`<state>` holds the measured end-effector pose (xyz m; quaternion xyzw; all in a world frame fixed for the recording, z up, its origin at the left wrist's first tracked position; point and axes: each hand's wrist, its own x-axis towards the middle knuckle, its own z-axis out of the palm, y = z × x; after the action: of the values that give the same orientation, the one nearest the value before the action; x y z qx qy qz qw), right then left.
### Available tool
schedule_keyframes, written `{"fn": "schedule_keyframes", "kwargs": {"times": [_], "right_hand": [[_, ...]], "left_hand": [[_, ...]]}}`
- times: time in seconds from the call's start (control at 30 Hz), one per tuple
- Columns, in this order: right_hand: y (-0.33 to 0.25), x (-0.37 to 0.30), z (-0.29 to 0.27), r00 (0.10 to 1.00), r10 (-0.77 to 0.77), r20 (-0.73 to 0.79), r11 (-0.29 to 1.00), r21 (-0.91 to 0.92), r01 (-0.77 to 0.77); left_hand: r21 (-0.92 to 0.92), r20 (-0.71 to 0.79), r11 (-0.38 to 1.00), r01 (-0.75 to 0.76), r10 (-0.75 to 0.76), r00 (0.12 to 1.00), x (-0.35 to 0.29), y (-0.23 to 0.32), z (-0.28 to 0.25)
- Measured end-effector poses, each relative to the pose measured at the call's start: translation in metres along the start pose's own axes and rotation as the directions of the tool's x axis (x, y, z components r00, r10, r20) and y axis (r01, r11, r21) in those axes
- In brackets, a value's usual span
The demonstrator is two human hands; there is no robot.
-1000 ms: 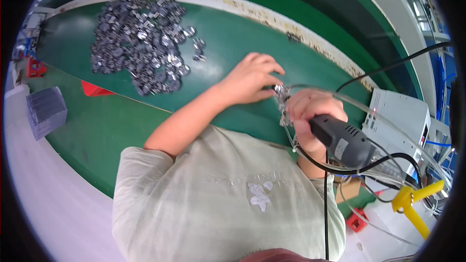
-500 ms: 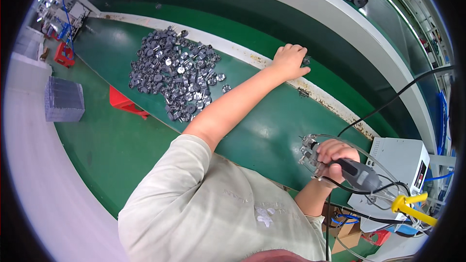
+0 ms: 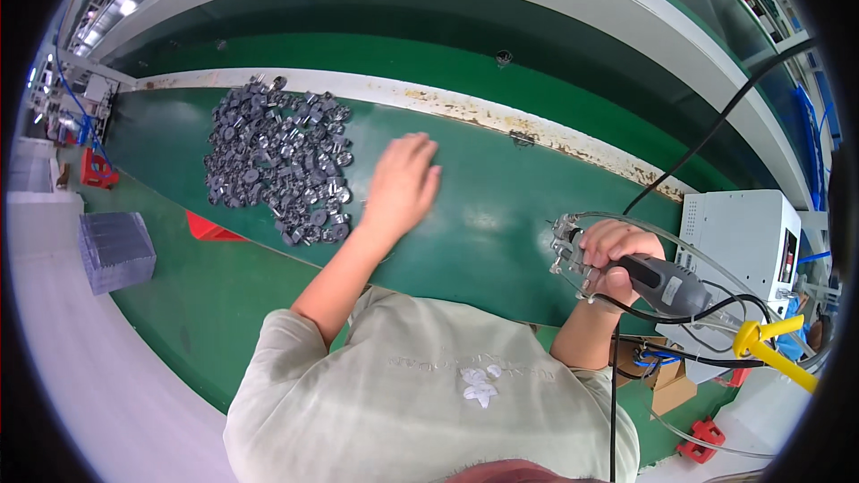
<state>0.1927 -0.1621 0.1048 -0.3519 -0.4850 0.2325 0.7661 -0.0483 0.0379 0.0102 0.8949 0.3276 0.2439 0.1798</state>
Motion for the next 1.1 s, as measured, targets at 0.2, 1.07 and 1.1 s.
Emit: {"fn": "schedule_keyframes", "kwargs": {"times": [0.2, 1.07, 1.1], "right_hand": [[0.012, -0.003, 0.016, 1.000, 0.012, 0.012, 0.999, 0.030, -0.012], [-0.012, 0.004, 0.010, 0.997, 0.026, 0.066, 0.998, -0.066, -0.022], [-0.014, 0.003, 0.009, 0.997, 0.030, 0.069, 0.997, -0.072, -0.025]], "left_hand": [[-0.225, 0.171, 0.887, -0.403, 0.444, 0.880, 0.006, 0.044, 0.038], [-0.293, 0.376, 0.913, -0.285, 0.384, 0.843, 0.027, 0.072, 0.043], [-0.277, 0.361, 0.925, -0.261, 0.352, 0.864, 0.027, 0.071, 0.042]]}}
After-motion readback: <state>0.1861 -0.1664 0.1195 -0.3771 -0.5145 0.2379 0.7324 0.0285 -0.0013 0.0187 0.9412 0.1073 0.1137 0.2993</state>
